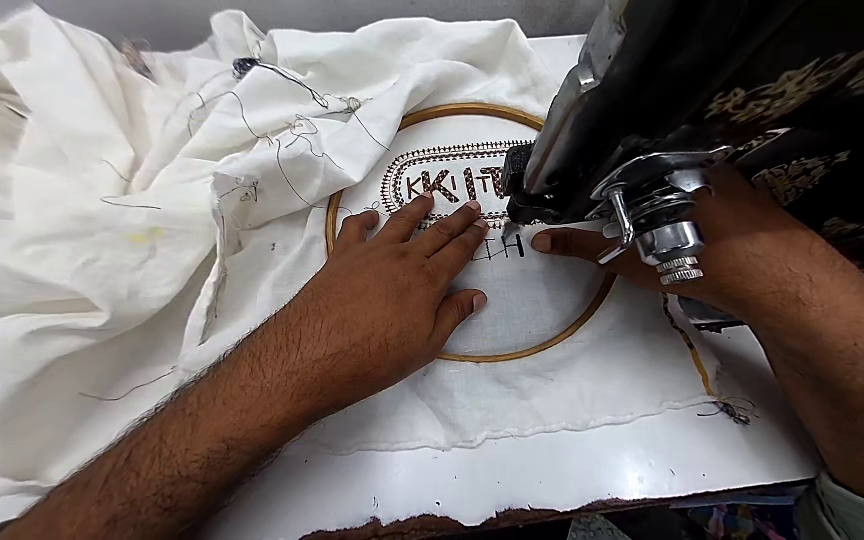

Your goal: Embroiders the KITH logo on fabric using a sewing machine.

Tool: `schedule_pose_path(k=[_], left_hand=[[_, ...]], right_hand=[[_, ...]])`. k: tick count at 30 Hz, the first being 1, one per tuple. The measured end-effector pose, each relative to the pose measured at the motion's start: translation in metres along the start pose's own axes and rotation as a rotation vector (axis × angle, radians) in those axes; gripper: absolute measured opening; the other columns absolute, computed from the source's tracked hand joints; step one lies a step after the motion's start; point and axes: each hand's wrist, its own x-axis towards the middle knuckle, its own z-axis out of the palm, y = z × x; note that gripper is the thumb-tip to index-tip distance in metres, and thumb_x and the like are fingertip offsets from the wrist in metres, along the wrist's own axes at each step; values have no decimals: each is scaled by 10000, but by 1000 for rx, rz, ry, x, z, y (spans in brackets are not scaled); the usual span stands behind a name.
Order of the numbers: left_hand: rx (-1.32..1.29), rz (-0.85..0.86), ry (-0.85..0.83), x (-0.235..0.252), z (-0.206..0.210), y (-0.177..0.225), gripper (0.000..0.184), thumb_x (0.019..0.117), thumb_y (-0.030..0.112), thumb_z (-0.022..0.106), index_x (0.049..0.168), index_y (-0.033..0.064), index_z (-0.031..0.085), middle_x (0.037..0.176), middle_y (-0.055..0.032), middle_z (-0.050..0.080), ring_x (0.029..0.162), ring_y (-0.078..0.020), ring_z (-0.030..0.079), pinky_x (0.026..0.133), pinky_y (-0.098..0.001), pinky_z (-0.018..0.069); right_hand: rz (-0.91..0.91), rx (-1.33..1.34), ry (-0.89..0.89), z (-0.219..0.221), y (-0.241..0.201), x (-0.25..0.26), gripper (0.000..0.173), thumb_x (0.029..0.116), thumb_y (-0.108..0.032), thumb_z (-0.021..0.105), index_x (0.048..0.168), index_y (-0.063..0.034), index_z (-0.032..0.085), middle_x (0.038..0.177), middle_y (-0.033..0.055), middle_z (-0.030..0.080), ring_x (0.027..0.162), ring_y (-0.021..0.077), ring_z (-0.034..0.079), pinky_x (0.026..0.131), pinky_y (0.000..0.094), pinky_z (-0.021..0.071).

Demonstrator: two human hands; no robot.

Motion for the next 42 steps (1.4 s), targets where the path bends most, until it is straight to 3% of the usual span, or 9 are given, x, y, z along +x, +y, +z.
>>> schedule_pose_path(k=[10, 17, 24, 28, 33, 42], left_hand=[[0, 1, 25, 3, 3, -4, 616, 1078, 515, 286, 1577, 190, 442, 1649, 11, 389, 1530, -319, 327, 1141, -661, 291], [-1, -3, 33, 5, 4, -6, 615, 1079, 517, 273, 1577, 200, 443, 1653, 21, 382, 1541, -304, 309, 1143, -665, 276], [-12, -3, 40, 7, 5, -8, 614, 1080, 510, 279, 1585, 196, 429, 1655, 27, 378, 1543, -297, 307, 1152, -658, 262], [-3, -11, 54, 9, 9, -12, 638, 1070, 551, 249, 1582, 220, 436, 1645, 44, 395, 1535, -306, 321, 1136, -672, 278], [-4, -9, 54, 10, 9, -12, 635, 1070, 543, 252, 1580, 214, 439, 1644, 39, 397, 1534, -303, 323, 1134, -668, 275], [-6, -11, 39, 9, 8, -10, 631, 1074, 524, 250, 1589, 205, 424, 1657, 36, 374, 1540, -301, 310, 1149, -664, 259]], right_hand=[[-34, 28, 46, 9, 9, 6, 550, 868, -528, 744, 956, 14, 699, 940, 214, 688, 994, 396, 659, 831, 570, 500], [-27, 48, 61, 10, 8, 7, 487, 876, -483, 746, 871, 1, 689, 865, 201, 678, 927, 389, 662, 783, 573, 491], [-40, 60, 77, 9, 6, 6, 450, 899, -439, 730, 939, 9, 705, 928, 213, 692, 965, 389, 662, 809, 572, 490], [-48, 79, 104, 9, 6, 5, 399, 903, -383, 711, 891, 15, 691, 888, 212, 681, 912, 378, 660, 771, 556, 481], [-64, 68, 122, 15, 11, 8, 476, 890, -477, 714, 938, -4, 702, 928, 200, 694, 952, 367, 667, 809, 554, 495], [-39, 51, 79, 11, 8, 7, 463, 903, -450, 719, 935, 12, 699, 925, 215, 689, 953, 387, 665, 810, 571, 494]])
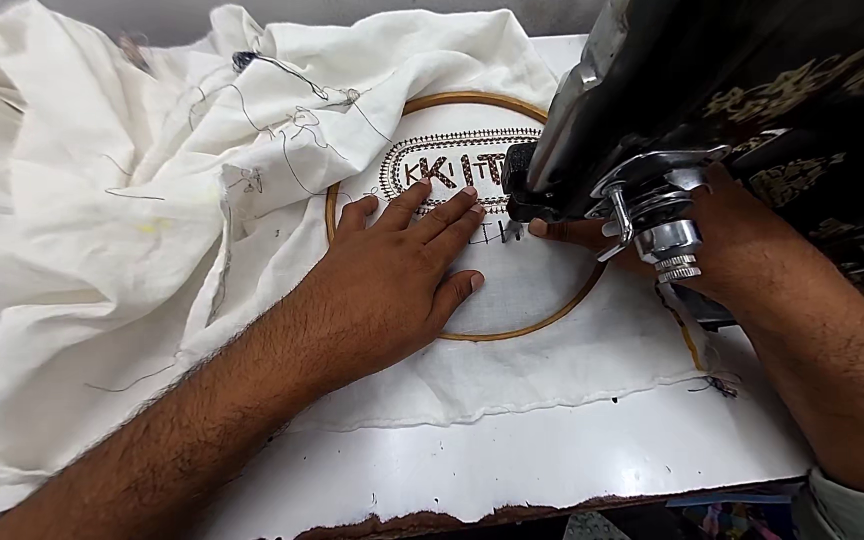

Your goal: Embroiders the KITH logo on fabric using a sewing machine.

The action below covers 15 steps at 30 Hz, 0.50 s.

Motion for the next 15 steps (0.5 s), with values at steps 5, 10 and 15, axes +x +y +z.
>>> schedule_pose_path(k=[5, 10, 15], left_hand=[[-6, 7, 5, -2, -1, 3, 615, 1081, 500, 269, 1589, 189, 423, 1656, 20, 376, 1546, -299, 300, 1161, -654, 253], [-1, 5, 8, -3, -2, 4, 612, 1081, 498, 274, 1588, 191, 426, 1655, 20, 379, 1545, -298, 302, 1159, -651, 259], [-6, 10, 5, -3, -2, 4, 614, 1079, 500, 274, 1580, 187, 438, 1651, 9, 387, 1539, -307, 313, 1156, -659, 264]], right_hand=[[16, -4, -30, -5, -4, -2, 398, 911, -366, 745, 923, 29, 697, 909, 229, 685, 937, 397, 665, 794, 571, 490], [27, -34, -34, -3, -1, -1, 446, 898, -438, 742, 896, 5, 692, 882, 208, 682, 929, 381, 671, 780, 563, 501], [3, -29, -26, -1, 2, 0, 457, 886, -452, 745, 874, 1, 690, 862, 201, 680, 915, 384, 672, 770, 570, 503]])
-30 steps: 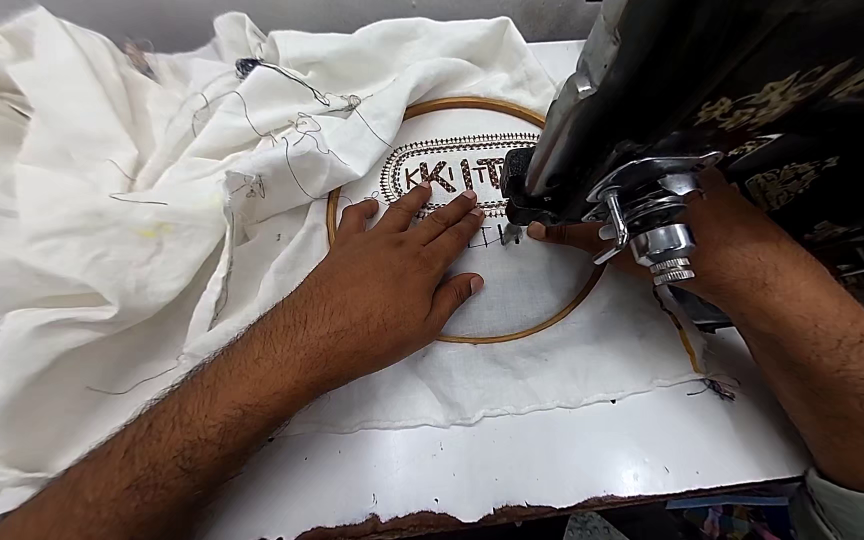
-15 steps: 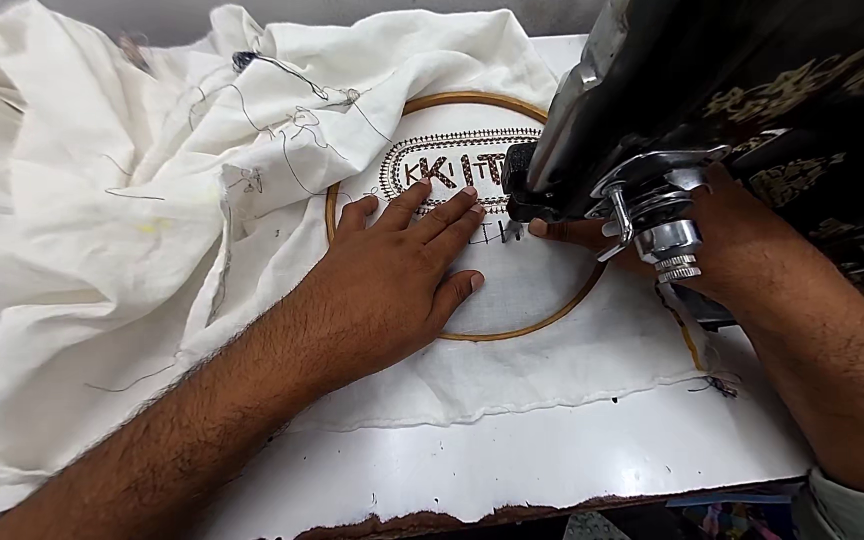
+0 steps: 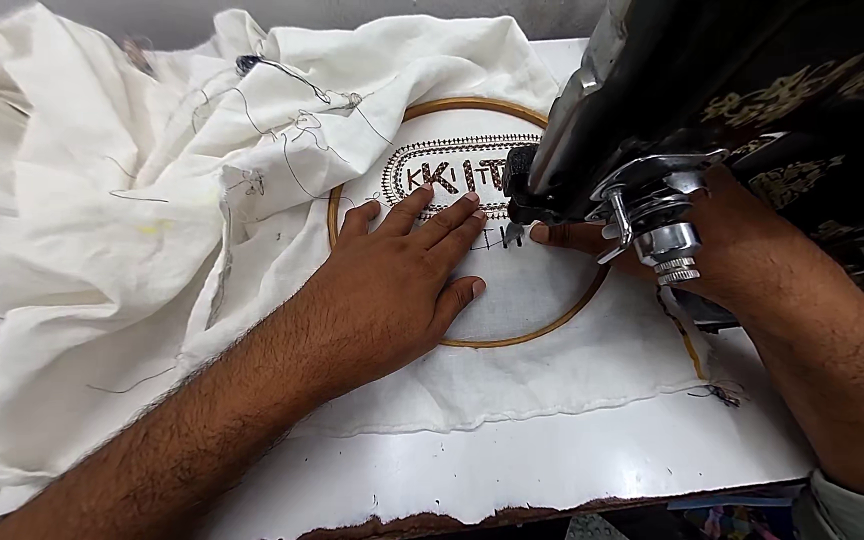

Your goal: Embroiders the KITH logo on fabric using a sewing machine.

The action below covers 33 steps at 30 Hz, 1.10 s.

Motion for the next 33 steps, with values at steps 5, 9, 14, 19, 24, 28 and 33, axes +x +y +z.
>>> schedule_pose_path(k=[5, 9, 14, 19, 24, 28, 33], left_hand=[[7, -6, -6, -1, -1, 1, 610, 1079, 502, 271, 1573, 191, 449, 1646, 11, 395, 1536, -314, 318, 1152, -659, 269], [8, -6, -14, -1, -1, 2, 615, 1079, 508, 265, 1579, 195, 439, 1652, 18, 384, 1540, -315, 308, 1153, -668, 274], [6, -3, -14, -2, -1, 3, 616, 1077, 508, 270, 1575, 193, 447, 1647, 11, 393, 1533, -323, 321, 1149, -665, 281], [16, 3, -13, -3, -1, 4, 614, 1076, 502, 269, 1574, 190, 447, 1643, 7, 400, 1525, -327, 336, 1139, -664, 296], [13, 3, -21, -4, -3, 5, 620, 1074, 510, 269, 1576, 192, 445, 1646, 8, 395, 1531, -320, 326, 1142, -666, 293], [17, 1, -25, -5, -3, 6, 623, 1075, 513, 263, 1574, 190, 449, 1643, 7, 400, 1525, -326, 336, 1131, -667, 305], [14, 0, -28, -5, -4, 7, 620, 1073, 505, 268, 1573, 187, 449, 1641, 3, 403, 1523, -330, 337, 1124, -668, 309]], right_hand=[[20, 3, -30, -1, 0, 0, 469, 879, -453, 767, 882, 9, 689, 884, 206, 679, 941, 391, 663, 790, 566, 499], [6, -12, -24, 0, 1, 1, 507, 875, -496, 754, 927, 5, 700, 905, 204, 688, 976, 394, 666, 823, 572, 504], [14, -21, -38, -2, -2, 0, 513, 877, -496, 760, 978, 4, 705, 949, 211, 690, 1008, 395, 661, 843, 574, 503], [10, -26, -44, -4, -3, -2, 518, 878, -509, 756, 958, 0, 703, 927, 197, 687, 987, 383, 664, 826, 559, 505], [-3, -24, -33, -6, -5, -4, 459, 886, -440, 761, 950, 10, 696, 921, 209, 680, 967, 392, 660, 806, 560, 499], [-5, -33, -49, -8, -6, -4, 456, 885, -441, 763, 935, 7, 694, 903, 202, 679, 954, 387, 663, 798, 557, 500], [40, -46, -81, -10, -9, -5, 445, 873, -415, 795, 895, 15, 682, 886, 203, 670, 953, 386, 663, 789, 545, 502]])
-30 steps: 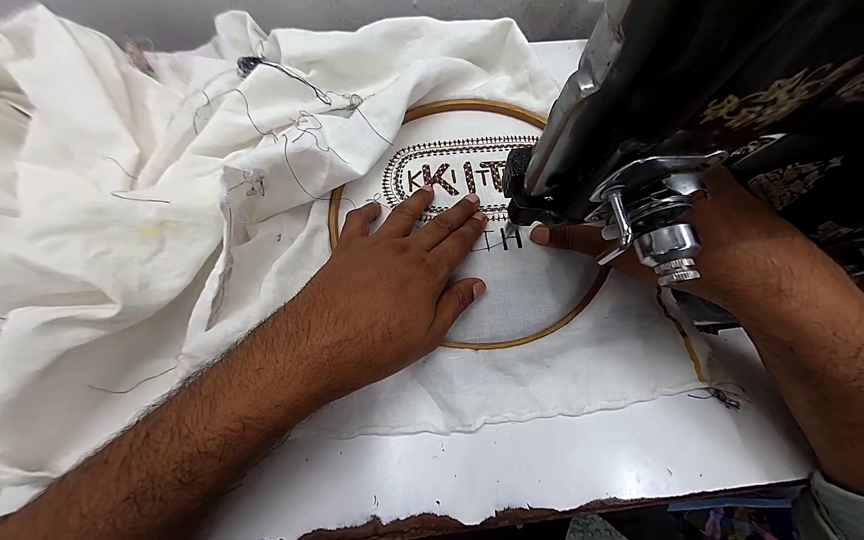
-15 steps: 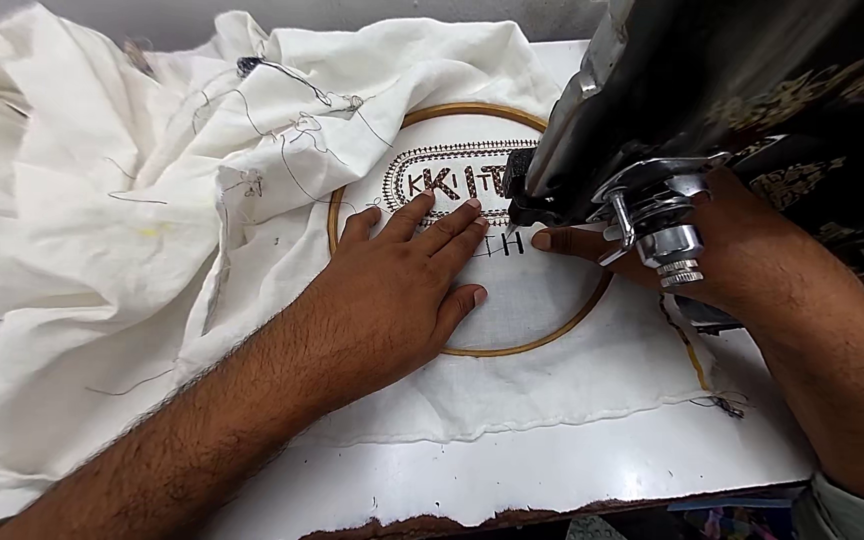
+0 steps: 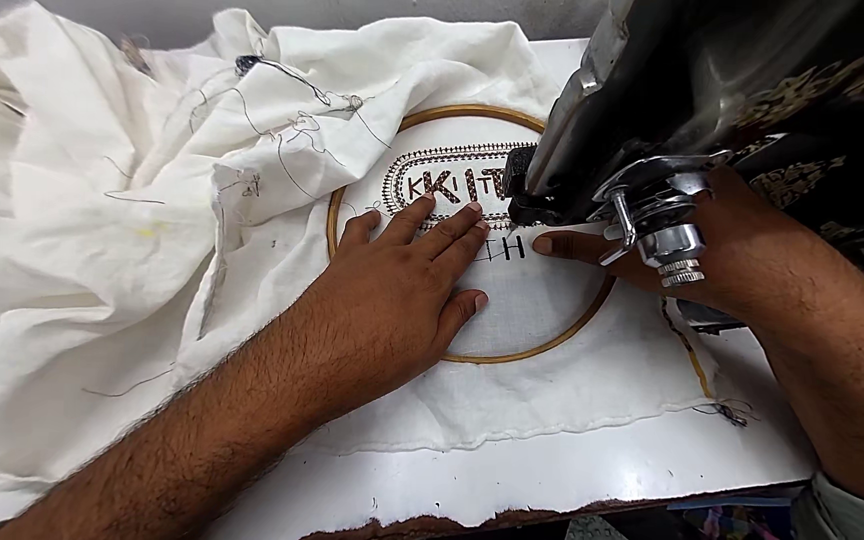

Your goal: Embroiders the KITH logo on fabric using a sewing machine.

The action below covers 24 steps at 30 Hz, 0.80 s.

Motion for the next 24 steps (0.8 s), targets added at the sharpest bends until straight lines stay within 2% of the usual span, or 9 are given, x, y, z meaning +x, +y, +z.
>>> schedule_pose_path(k=[12, 19, 24], left_hand=[[10, 4, -13, -1, -1, 2, 631, 1072, 518, 268, 1576, 182, 445, 1646, 1, 394, 1516, -328, 353, 1118, -671, 317], [12, 5, -15, -2, -1, 3, 625, 1068, 513, 270, 1577, 194, 443, 1644, 8, 397, 1516, -324, 352, 1118, -668, 322], [14, 2, -21, -2, -1, 2, 633, 1069, 526, 271, 1582, 193, 435, 1648, 8, 390, 1518, -327, 350, 1122, -678, 318]], right_hand=[[43, -18, -53, -2, -1, 0, 528, 862, -493, 798, 956, 12, 677, 940, 194, 661, 1001, 378, 652, 812, 540, 511], [81, -58, -100, -3, -3, 1, 531, 867, -484, 799, 1007, 11, 673, 971, 198, 645, 1024, 386, 642, 818, 545, 512], [54, -19, -56, -1, -2, 1, 510, 851, -487, 811, 945, -1, 686, 936, 187, 666, 1000, 371, 651, 815, 536, 509]])
